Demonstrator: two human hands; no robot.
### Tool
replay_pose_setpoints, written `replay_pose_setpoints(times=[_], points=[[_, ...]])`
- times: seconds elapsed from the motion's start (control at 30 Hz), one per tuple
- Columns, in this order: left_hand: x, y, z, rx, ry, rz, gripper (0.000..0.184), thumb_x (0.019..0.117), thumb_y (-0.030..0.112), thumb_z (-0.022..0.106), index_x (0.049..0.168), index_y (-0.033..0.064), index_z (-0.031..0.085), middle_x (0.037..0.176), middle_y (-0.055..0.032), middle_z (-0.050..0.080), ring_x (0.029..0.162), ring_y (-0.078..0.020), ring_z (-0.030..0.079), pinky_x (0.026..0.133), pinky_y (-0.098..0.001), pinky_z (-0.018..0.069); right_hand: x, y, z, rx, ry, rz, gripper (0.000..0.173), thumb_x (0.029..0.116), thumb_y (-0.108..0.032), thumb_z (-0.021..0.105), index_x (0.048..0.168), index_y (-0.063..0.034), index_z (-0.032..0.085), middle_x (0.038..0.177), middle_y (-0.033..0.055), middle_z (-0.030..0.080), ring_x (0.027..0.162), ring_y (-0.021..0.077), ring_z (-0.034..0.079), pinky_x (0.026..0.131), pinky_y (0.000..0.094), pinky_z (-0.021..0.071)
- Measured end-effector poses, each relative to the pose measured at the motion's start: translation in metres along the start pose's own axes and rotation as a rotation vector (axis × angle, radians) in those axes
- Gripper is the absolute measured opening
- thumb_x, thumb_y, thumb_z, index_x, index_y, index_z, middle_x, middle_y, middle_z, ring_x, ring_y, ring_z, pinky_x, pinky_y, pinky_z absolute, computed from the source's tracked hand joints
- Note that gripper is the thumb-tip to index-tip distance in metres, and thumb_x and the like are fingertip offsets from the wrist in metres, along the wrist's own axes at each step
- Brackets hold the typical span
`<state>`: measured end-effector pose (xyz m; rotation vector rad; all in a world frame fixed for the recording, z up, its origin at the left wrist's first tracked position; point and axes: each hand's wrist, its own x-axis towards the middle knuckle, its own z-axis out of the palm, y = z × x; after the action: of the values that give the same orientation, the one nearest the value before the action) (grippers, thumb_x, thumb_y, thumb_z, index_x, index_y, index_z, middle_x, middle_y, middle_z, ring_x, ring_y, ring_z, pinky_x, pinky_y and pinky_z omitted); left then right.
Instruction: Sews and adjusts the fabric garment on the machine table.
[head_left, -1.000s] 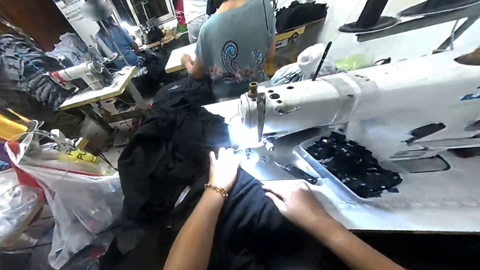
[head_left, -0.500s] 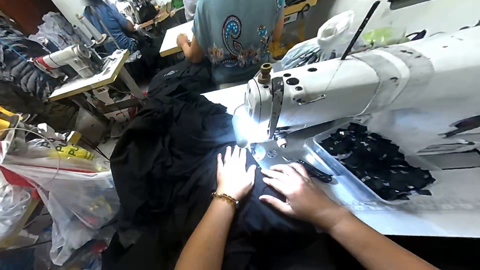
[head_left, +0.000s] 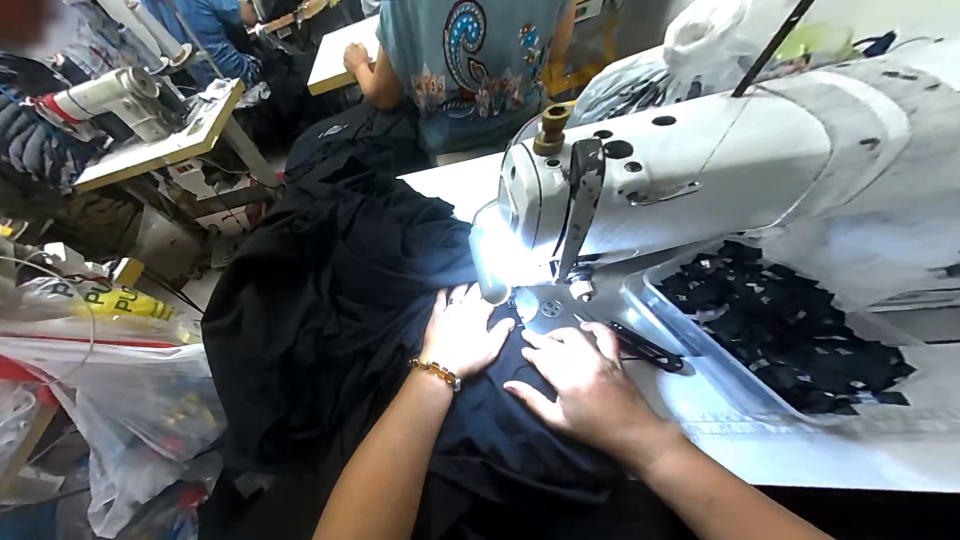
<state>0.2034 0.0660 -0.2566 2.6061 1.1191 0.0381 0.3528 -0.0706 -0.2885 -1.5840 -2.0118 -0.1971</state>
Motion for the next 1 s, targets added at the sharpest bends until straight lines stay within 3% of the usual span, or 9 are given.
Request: replay_pose_setpoints(times=[0.13,0.23,0.3,0.47,0.6,0.67,0.73,0.87,1.0], points=[[-0.004,-0.004,-0.003,-0.031,0.017,0.075,0.054,0.1072,0.044,0.043,0.153,0.0167,0.049,0.161,-0.0033,0.044,0.153,-0.0238,0.033,0.126,-0.0541,0.0160,-0.003,-0.003,0.001,-0.006,0.002,0.016,0.058,0.0976,-0.053,0.049,0.102,-0.0031,0.077,0.119,0.0140,0.074,0.111,0.0342,0.067,0.104,0.0658,0.0369],[-0.052,-0.003,-0.008,0.003,0.321,0.103,0.038,0.1031,0.025,0.058,0.138,0.0115,0.066,0.147,-0.0061,0.060,0.139,-0.0246,0.053,0.117,-0.0495,0.0396,-0.006,-0.002,0.003,-0.002,0.023,0.004,0.057,0.0993,-0.051,0.047,0.105,-0.0028,0.077,0.119,0.0134,0.074,0.110,0.0337,0.067,0.104,0.0657,0.0378],[-0.104,-0.011,-0.004,0.116,0.574,-0.072,0.033,0.1000,0.030,0.061,0.127,0.0153,0.072,0.128,-0.0044,0.070,0.122,-0.0242,0.064,0.103,-0.0500,0.0512,-0.010,-0.003,0.004,-0.006,0.028,-0.003,0.056,0.1008,-0.050,0.047,0.107,-0.0029,0.077,0.119,0.0125,0.074,0.110,0.0332,0.068,0.104,0.0653,0.0386],[-0.235,-0.017,0.041,0.003,0.719,-0.562,0.058,0.0941,0.046,0.059,0.125,-0.0022,0.064,0.119,-0.0242,0.067,0.113,-0.0468,0.060,0.096,-0.0656,0.0443,-0.018,-0.016,0.006,-0.078,0.067,-0.006,0.051,0.1048,-0.042,0.045,0.104,-0.0020,0.077,0.110,0.0140,0.075,0.105,0.0327,0.069,0.102,0.0608,0.0426],[-0.264,0.018,0.079,-0.453,0.757,-0.609,0.064,0.0891,0.024,0.073,0.133,-0.0149,0.046,0.129,-0.0307,0.053,0.120,-0.0285,0.054,0.101,-0.0367,0.0476,-0.021,-0.032,0.006,-0.109,0.087,0.049,0.050,0.1047,-0.039,0.045,0.101,-0.0005,0.077,0.107,0.0165,0.074,0.104,0.0354,0.069,0.096,0.0606,0.0457],[-0.263,0.025,0.087,-0.802,0.718,-0.675,0.077,0.0867,0.017,0.077,0.139,-0.0150,0.031,0.131,-0.0290,0.048,0.117,-0.0172,0.059,0.092,-0.0272,0.0555,-0.021,-0.035,0.006,-0.115,0.090,0.072,0.051,0.1045,-0.039,0.045,0.103,0.0000,0.077,0.108,0.0173,0.074,0.106,0.0367,0.068,0.096,0.0613,0.0454],[-0.264,0.026,0.080,-1.021,0.538,-0.717,0.081,0.0885,0.015,0.075,0.146,-0.0132,0.026,0.137,-0.0305,0.050,0.124,-0.0209,0.057,0.101,-0.0339,0.0520,-0.022,-0.036,0.006,-0.123,0.087,0.086,0.051,0.1046,-0.039,0.044,0.104,-0.0001,0.077,0.109,0.0169,0.074,0.107,0.0370,0.068,0.097,0.0624,0.0441],[-0.260,0.020,0.047,-1.233,0.323,-0.621,0.028,0.0925,0.002,0.067,0.119,-0.0041,0.062,0.100,-0.0056,0.075,0.093,-0.0075,0.073,0.087,-0.0289,0.0605,-0.022,-0.038,0.007,-0.130,0.081,0.112,0.049,0.1042,-0.039,0.045,0.104,-0.0009,0.077,0.110,0.0163,0.074,0.106,0.0363,0.068,0.098,0.0629,0.0434],[-0.244,-0.016,-0.041,-0.757,0.589,-0.618,0.037,0.0959,0.022,0.069,0.126,0.0016,0.064,0.108,-0.0046,0.074,0.099,-0.0102,0.071,0.090,-0.0359,0.0607,-0.017,-0.047,0.009,-0.094,0.038,0.154,0.053,0.1019,-0.045,0.049,0.106,-0.0001,0.076,0.111,0.0182,0.072,0.107,0.0390,0.067,0.098,0.0661,0.0422]])
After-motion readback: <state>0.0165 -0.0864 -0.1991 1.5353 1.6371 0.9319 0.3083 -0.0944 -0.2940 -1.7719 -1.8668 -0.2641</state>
